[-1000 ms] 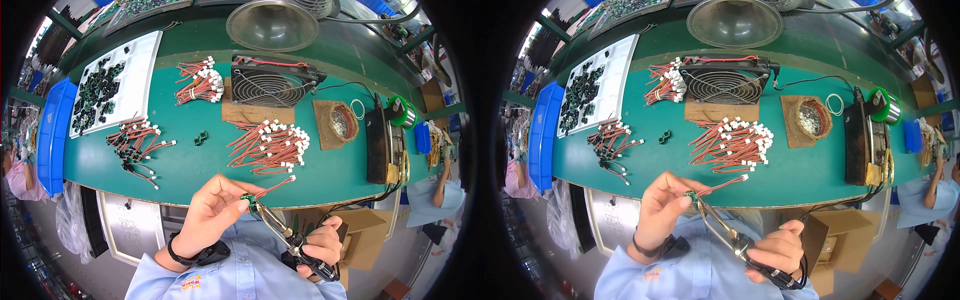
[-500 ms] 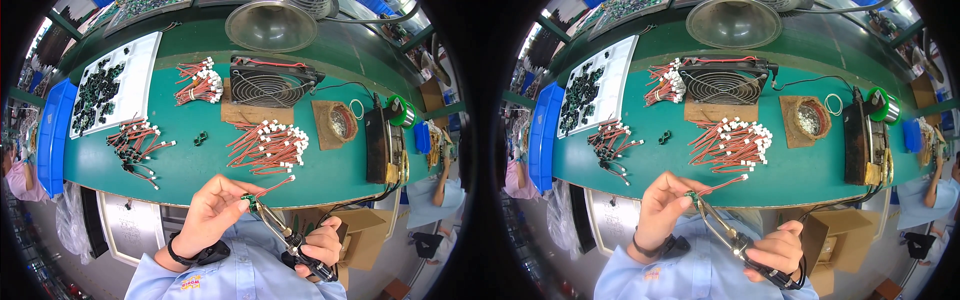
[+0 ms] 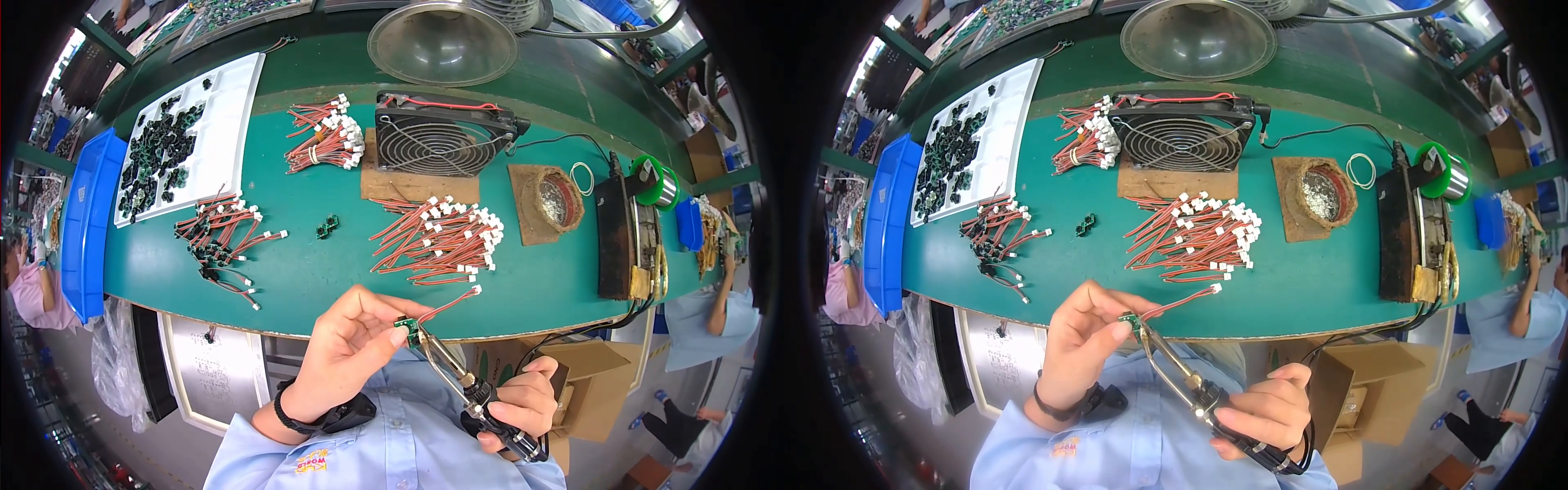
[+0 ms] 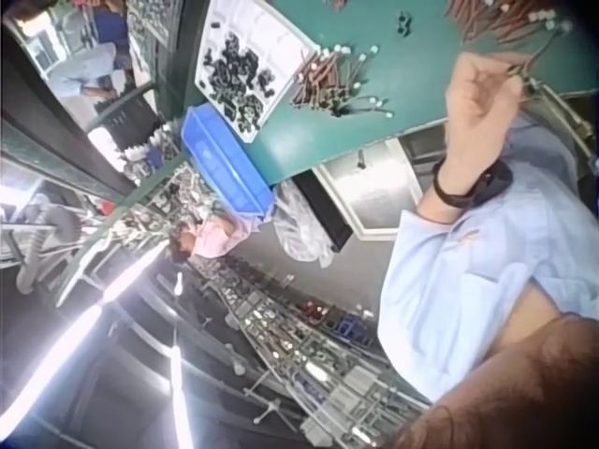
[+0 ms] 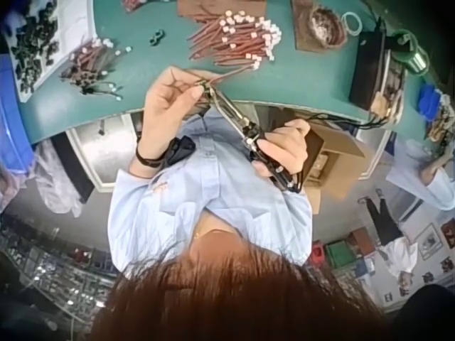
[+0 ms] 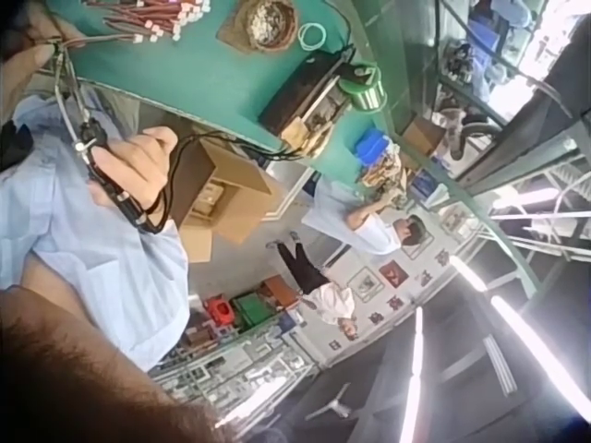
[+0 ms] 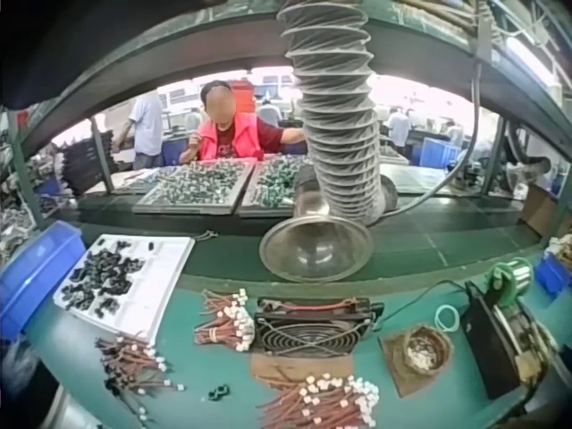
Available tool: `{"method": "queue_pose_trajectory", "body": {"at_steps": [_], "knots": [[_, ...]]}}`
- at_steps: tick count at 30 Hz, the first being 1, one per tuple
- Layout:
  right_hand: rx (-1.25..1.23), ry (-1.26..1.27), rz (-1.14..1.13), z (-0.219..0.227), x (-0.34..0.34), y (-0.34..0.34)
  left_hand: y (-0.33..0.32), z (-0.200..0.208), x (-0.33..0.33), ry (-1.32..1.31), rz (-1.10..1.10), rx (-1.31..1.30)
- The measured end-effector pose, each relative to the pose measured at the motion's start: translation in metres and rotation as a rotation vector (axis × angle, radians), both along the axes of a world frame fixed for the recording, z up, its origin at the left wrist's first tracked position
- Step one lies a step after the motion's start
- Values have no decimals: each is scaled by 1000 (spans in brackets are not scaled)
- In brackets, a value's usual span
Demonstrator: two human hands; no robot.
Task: Soldering wires onto a small electronic component at a factory workstation.
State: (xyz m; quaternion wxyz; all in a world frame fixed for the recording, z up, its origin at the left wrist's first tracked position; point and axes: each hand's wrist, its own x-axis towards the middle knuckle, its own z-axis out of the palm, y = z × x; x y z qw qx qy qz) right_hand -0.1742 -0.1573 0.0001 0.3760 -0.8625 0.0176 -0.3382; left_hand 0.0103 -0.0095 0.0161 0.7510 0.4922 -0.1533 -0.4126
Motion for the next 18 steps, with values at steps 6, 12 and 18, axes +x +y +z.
{"method": "queue_pose_trajectory", "body": {"at_steps": [6,12,18], "knots": [[-94,-145,-220,-7,6,-5,1,2,1,-2,6,11],[-51,12,-623,-33,24,-38,5,2,3,27,-16,31],[63,173,-717,-47,37,-61,6,4,2,121,-37,-51]]}}
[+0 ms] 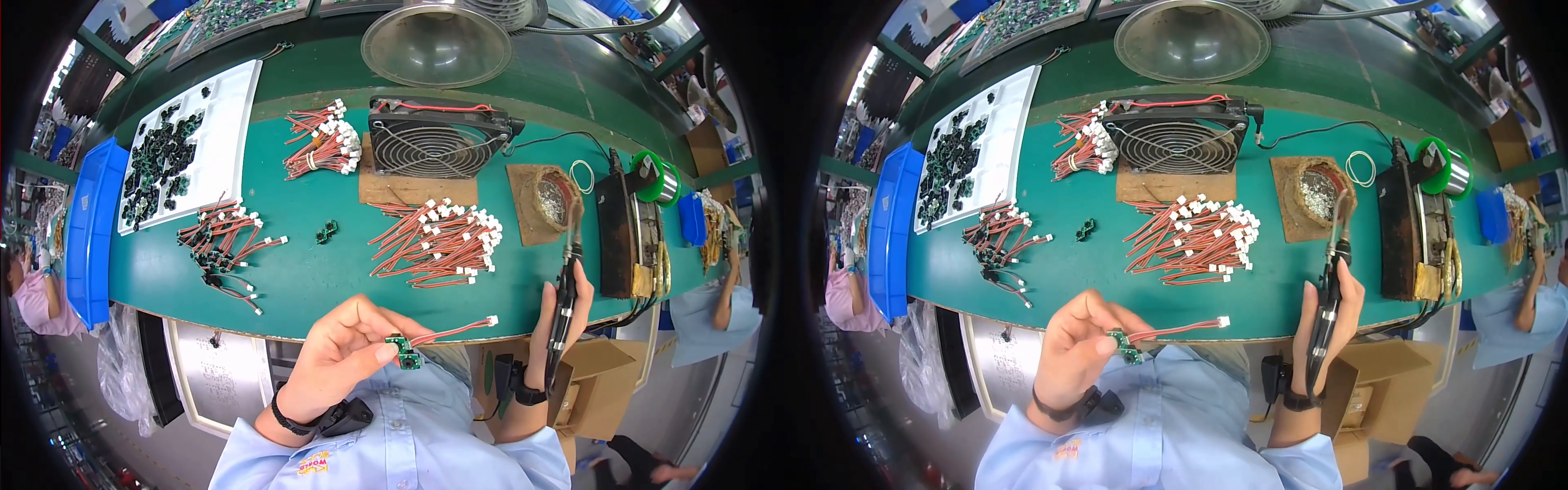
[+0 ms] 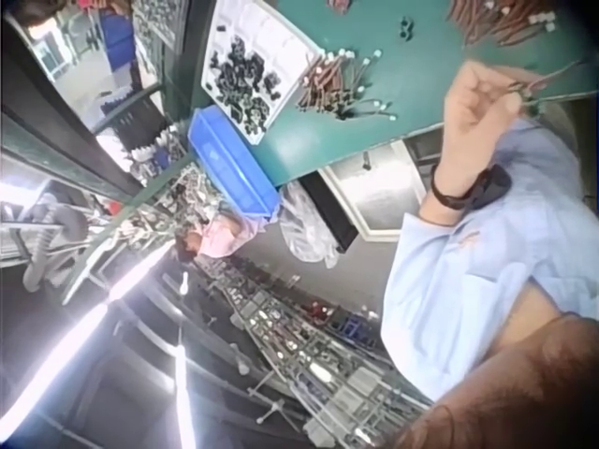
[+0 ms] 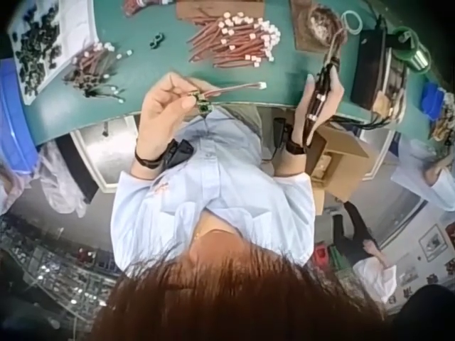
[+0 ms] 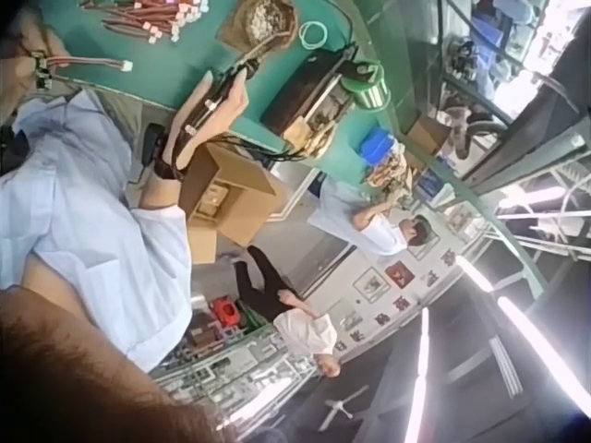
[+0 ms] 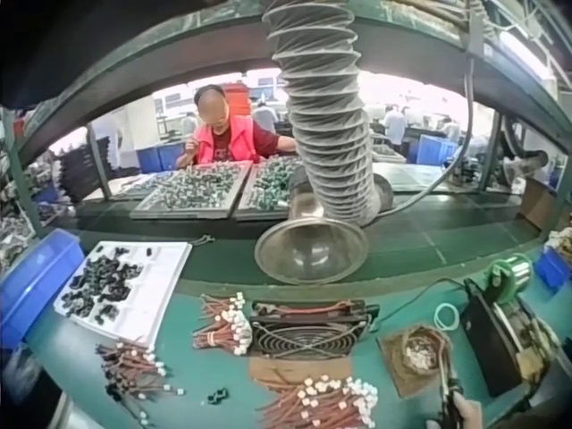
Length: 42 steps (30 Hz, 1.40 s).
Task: Soldering wires onto a small electronic component at a factory workstation.
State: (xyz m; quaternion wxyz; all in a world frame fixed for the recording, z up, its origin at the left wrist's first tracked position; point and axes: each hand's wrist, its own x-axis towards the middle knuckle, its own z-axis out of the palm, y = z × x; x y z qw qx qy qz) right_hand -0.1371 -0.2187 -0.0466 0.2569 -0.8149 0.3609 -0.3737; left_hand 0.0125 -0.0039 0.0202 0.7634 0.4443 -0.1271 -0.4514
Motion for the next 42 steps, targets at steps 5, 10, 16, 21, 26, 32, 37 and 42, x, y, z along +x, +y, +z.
{"method": "queue_pose_trajectory", "body": {"at_steps": [5,10,16,21,26,32,37,42], "knots": [[-18,33,23,-1,-1,1,-1,1,-2,-32,-16,-61],[-41,-57,46,-3,-2,3,0,3,-4,-38,-12,-73],[172,-286,226,-9,-9,29,10,3,1,-180,151,22],[79,-122,438,-1,14,54,45,-16,23,-265,310,44],[-286,42,573,0,42,67,49,-19,21,-226,399,70],[-430,77,540,0,64,74,47,-16,17,-176,390,141],[-456,160,559,3,66,73,47,-22,20,-151,345,150],[-248,85,588,7,49,72,37,-30,25,-130,222,221]]}}
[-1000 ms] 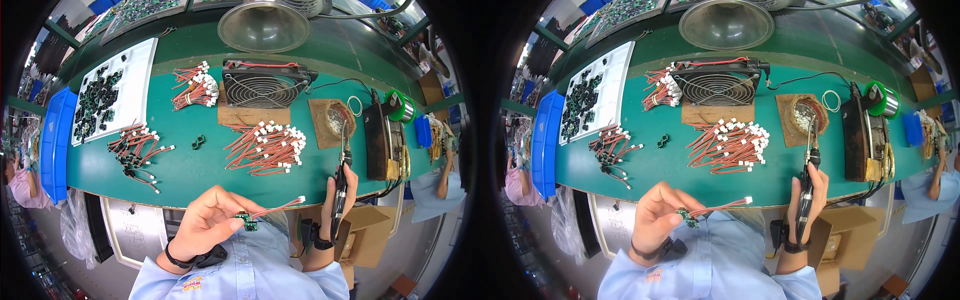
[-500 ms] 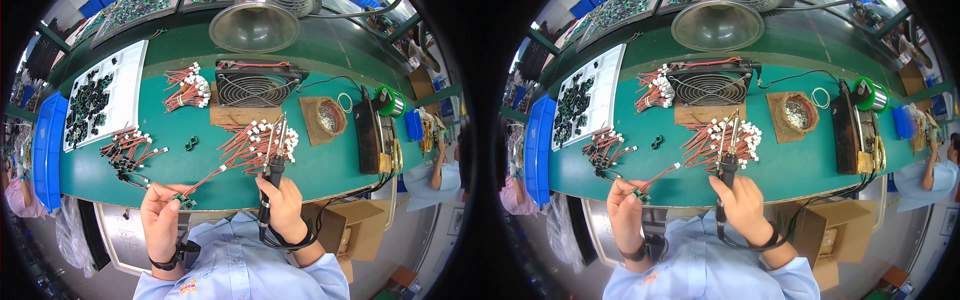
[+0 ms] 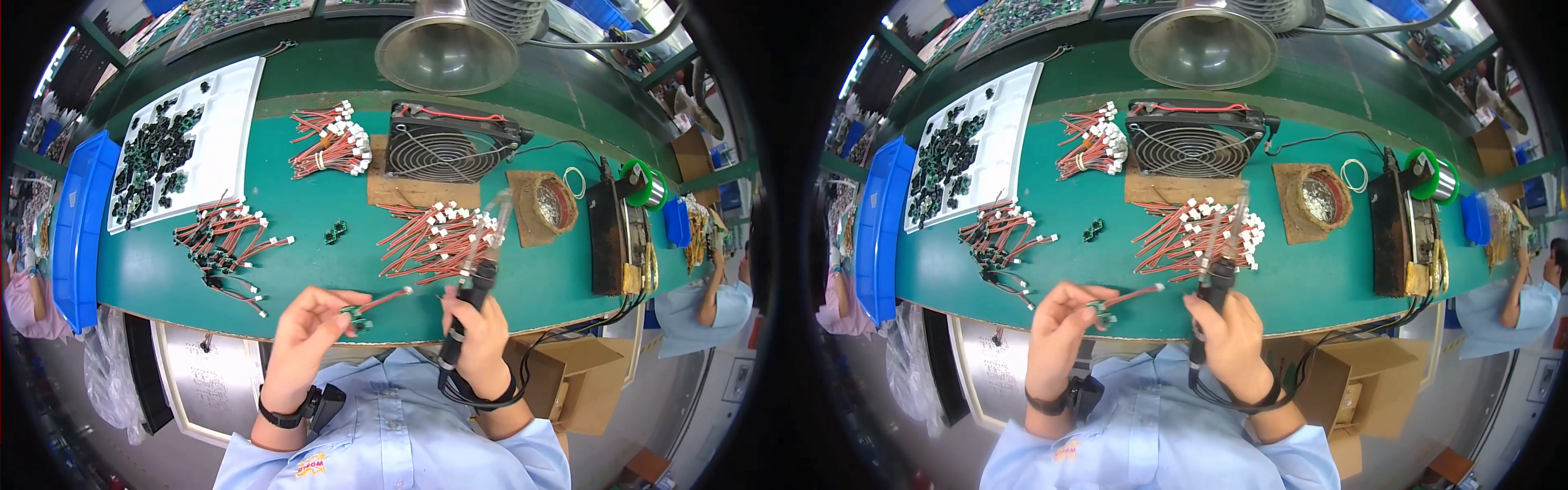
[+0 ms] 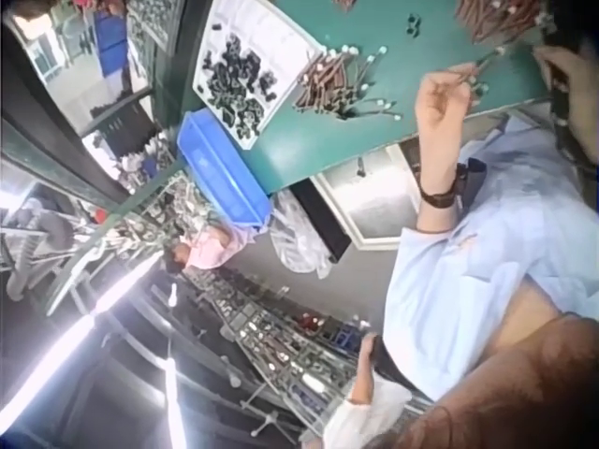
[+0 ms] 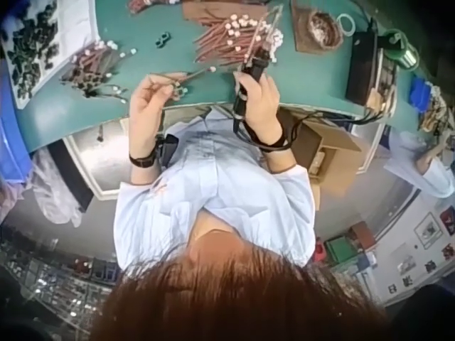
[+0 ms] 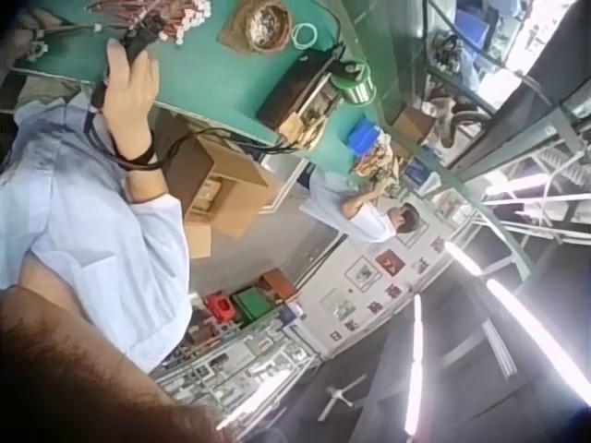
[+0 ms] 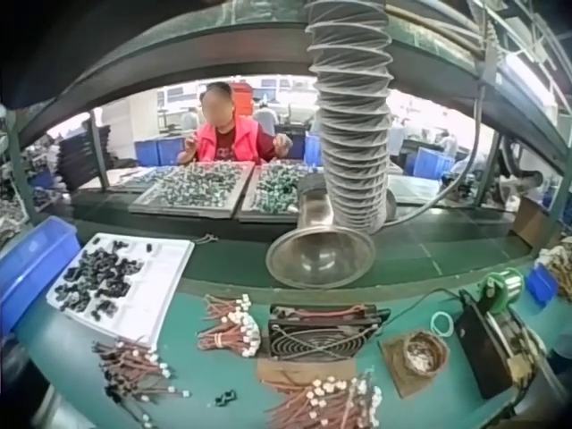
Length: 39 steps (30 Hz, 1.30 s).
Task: Soldering wires onto a small electronic component at a factory workstation.
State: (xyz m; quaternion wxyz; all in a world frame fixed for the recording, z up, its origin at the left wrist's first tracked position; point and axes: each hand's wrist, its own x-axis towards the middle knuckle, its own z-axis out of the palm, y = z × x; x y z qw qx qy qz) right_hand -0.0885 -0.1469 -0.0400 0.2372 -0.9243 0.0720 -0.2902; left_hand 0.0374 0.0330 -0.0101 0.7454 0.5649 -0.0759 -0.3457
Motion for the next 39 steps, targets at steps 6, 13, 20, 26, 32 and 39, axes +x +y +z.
{"method": "queue_pose_trajectory", "body": {"at_steps": [6,13,20,26,32,39], "knots": [[302,-232,-12,7,-8,13,-7,-12,0,-194,-69,288],[404,-143,141,23,-9,19,-18,20,-14,-1055,-12,533],[418,-76,280,25,-17,15,-22,17,-28,-841,-370,206],[383,-72,316,32,-19,14,-19,16,-24,-535,-441,177],[433,-212,234,20,-18,17,-28,29,-31,-637,-321,182],[364,-30,255,39,-21,10,-25,20,-28,-1198,-432,270]]}}
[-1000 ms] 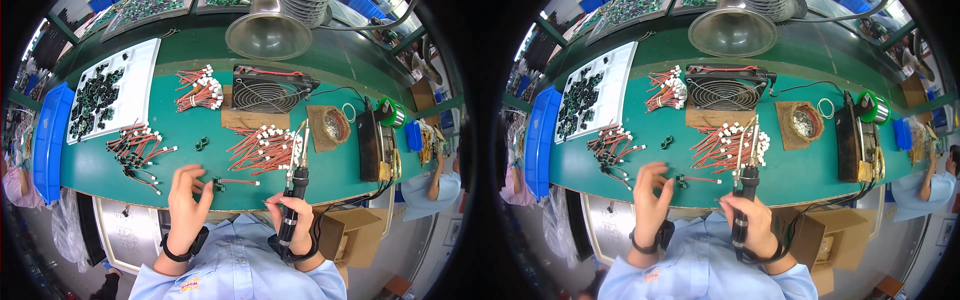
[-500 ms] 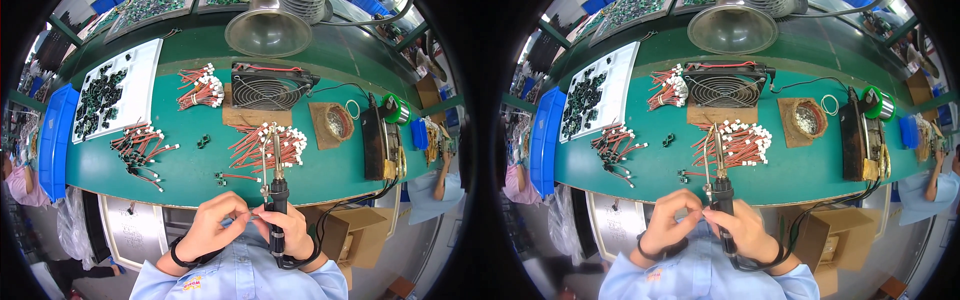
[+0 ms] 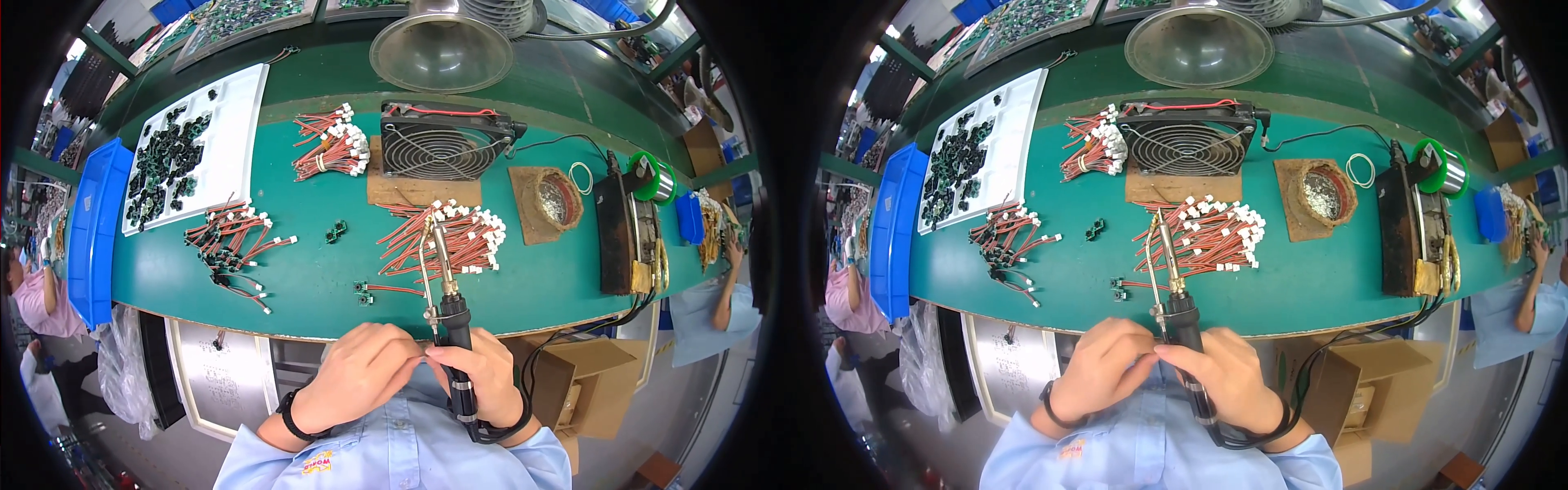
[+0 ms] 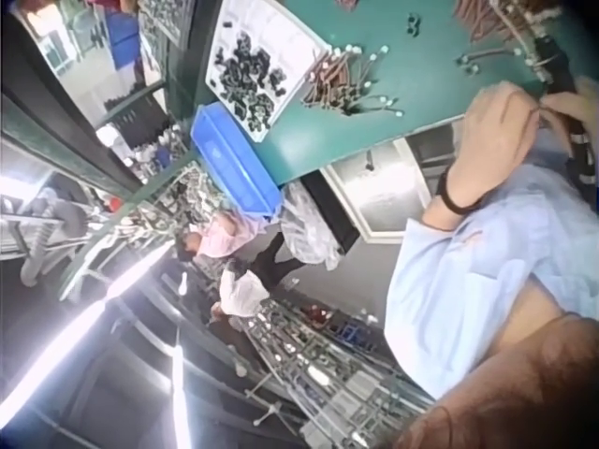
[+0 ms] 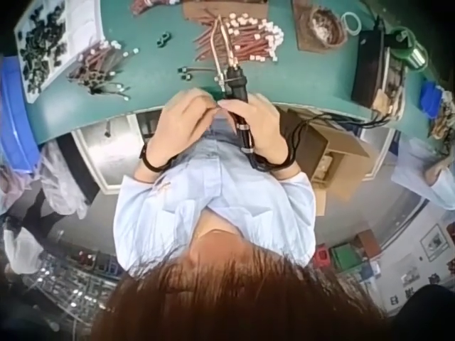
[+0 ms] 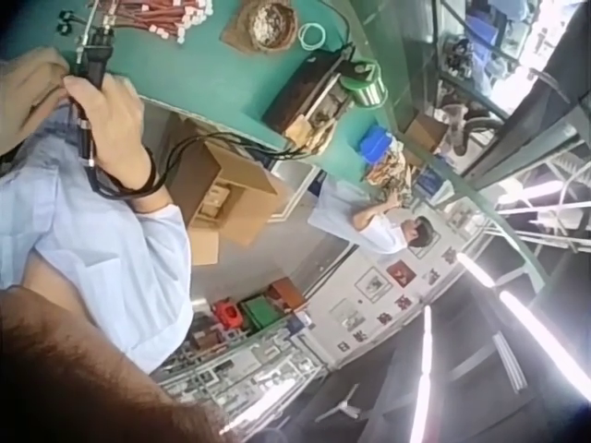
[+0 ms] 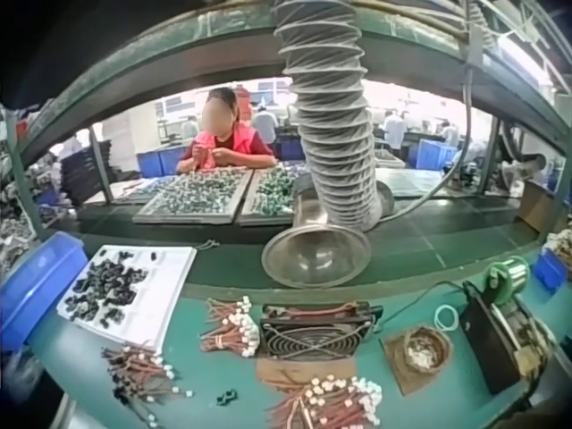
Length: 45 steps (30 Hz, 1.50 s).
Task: Soldering wires onto a small electronic component at a factory workstation.
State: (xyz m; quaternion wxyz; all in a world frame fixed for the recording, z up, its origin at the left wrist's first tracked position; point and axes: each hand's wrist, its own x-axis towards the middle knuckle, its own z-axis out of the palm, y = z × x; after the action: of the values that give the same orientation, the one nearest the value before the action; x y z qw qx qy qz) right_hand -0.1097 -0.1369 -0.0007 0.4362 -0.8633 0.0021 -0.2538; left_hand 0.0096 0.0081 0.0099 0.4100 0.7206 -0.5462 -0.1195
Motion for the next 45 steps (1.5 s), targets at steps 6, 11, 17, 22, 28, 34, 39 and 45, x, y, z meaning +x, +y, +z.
{"method": "queue_pose_trajectory", "body": {"at_steps": [6,11,17,22,28,34,39,45], "knots": [[78,109,24,2,-7,2,0,1,-3,47,12,-29],[277,37,-20,-10,-9,8,3,-3,-6,220,11,-69],[462,-30,-229,-9,-14,6,10,-25,13,140,326,-64],[529,-19,-202,-14,-12,4,5,-24,25,-64,546,165],[590,8,-162,-14,-11,4,9,-30,21,26,439,212],[583,-36,-102,-8,-1,4,5,-17,6,839,318,-80],[540,-56,-12,8,3,3,-2,0,3,1362,109,-199],[499,-61,10,16,6,6,-4,4,1,1463,63,-226]]}}
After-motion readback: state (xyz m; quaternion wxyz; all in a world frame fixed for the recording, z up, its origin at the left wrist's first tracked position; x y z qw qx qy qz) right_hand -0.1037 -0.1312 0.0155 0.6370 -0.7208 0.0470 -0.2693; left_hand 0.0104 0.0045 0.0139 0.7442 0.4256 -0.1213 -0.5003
